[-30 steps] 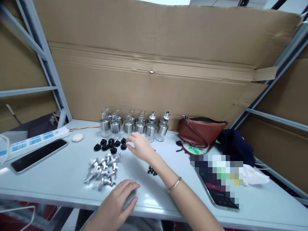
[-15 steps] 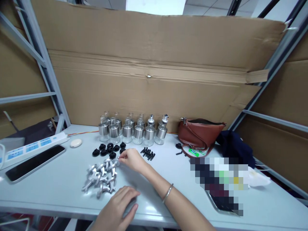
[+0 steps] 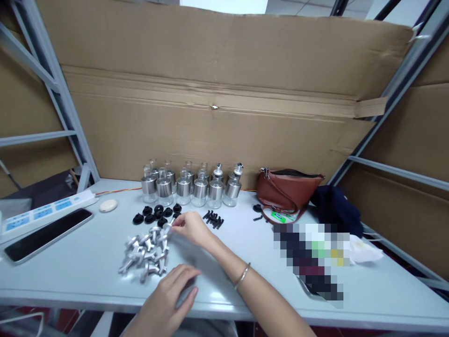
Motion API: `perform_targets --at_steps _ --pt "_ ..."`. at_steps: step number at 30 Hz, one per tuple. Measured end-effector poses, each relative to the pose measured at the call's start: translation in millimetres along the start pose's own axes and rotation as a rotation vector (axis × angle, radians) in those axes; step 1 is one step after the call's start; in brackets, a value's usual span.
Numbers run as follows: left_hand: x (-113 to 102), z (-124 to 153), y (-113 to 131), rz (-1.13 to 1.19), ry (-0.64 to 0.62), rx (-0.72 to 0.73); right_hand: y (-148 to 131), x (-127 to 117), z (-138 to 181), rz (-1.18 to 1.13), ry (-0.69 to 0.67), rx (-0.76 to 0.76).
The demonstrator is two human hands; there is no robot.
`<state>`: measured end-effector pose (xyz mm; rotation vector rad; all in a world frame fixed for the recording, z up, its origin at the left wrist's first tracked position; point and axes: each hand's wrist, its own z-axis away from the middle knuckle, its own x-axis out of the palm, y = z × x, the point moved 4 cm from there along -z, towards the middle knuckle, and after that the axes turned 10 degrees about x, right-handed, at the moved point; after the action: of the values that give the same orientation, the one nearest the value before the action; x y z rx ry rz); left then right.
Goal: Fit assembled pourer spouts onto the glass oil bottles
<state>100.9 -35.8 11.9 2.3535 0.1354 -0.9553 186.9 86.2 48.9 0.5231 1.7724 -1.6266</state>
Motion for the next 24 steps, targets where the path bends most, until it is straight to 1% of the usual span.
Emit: perform_targets --at_steps 2,4,6,7,8,9,11,13,15,18,21,24 --pt "-0.6 2.5 -3.7 0.054 0.120 -0.050 -7.8 -15.4 15.1 0.034 0.076 -0.023" --pt "-1.2 7.0 -9.0 0.139 0.313 -0.111 -18.2 -30.5 40.9 0.089 0.193 -0.105" --pt "-1.3 12.6 -14.6 0.267 0.499 -0.184 -25.4 -39.7 73.1 0.042 0.295 -0.167" --pt "-1.1 14.9 -16.9 0.333 0.558 -0.223 -26.8 -40.7 89.0 0.001 0.325 -0.188" --pt "-0.9 16.3 -18.9 0.389 0.581 -0.263 -26.3 -40.0 103.6 -0.056 0.364 -0.200" --pt "-1.1 16.8 -20.0 0.426 0.571 -0.297 -23.7 -37.8 116.0 -0.125 0.407 -0.197" --pt "-2.4 15.2 -20.1 0.445 0.474 -0.329 -13.6 -28.4 132.4 -0.263 0.452 -0.182" --pt "-5.3 12.2 -18.2 0.412 0.368 -0.308 -0.6 -16.1 138.0 -0.366 0.455 -0.169" --pt "-9.4 10.2 -15.6 0.351 0.338 -0.269 11.6 -5.6 137.6 -0.422 0.457 -0.163" --pt "-11.6 8.7 -10.4 0.275 0.321 -0.199 23.3 3.3 136.1 -0.437 0.515 -0.150" --pt "-11.8 8.5 -5.1 0.214 0.320 -0.114 25.7 7.2 137.3 -0.374 0.573 -0.150" --pt "-12.1 9.0 -3.8 0.154 0.325 -0.080 29.5 4.7 138.5 -0.285 0.555 -0.174"
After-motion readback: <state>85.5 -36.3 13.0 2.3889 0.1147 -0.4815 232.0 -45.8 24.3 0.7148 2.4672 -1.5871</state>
